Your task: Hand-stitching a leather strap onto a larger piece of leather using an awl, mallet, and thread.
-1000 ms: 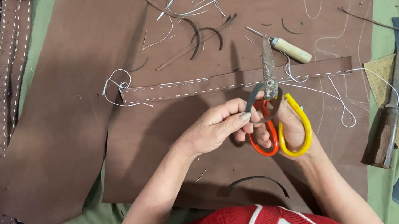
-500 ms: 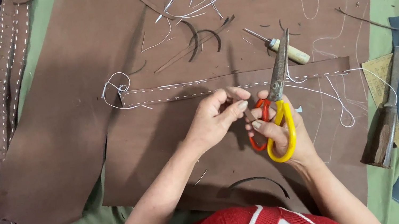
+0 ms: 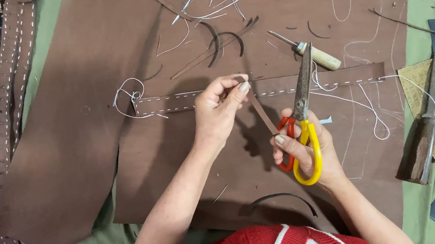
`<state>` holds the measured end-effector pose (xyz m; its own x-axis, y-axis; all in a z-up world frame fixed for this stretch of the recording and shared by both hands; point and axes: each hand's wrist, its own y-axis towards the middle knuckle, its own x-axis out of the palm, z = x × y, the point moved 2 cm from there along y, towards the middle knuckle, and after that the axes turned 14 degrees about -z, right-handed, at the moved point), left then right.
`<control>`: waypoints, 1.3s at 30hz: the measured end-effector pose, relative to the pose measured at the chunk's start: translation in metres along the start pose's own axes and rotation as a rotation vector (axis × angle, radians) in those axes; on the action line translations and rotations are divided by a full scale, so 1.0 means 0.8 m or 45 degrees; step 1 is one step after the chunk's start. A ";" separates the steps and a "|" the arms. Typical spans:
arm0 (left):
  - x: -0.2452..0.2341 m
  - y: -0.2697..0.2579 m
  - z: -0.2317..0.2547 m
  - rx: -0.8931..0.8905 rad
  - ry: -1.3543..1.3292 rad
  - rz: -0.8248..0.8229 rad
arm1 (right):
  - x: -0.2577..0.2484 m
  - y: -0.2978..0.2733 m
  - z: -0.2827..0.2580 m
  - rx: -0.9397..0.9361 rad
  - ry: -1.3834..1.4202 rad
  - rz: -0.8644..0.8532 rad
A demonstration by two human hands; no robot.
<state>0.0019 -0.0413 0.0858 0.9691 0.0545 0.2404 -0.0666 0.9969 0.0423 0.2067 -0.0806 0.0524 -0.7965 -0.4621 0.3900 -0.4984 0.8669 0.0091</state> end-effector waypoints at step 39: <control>-0.184 -0.012 -0.037 -0.068 2.014 -0.239 | -0.103 -0.122 -0.058 0.747 -1.793 -0.120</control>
<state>-0.1330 -0.0569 0.0211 0.2235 -0.0959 -0.9700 0.0519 0.9949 -0.0864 0.3370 -0.1187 0.0618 -0.2541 -0.5998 -0.7587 -0.3558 0.7874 -0.5033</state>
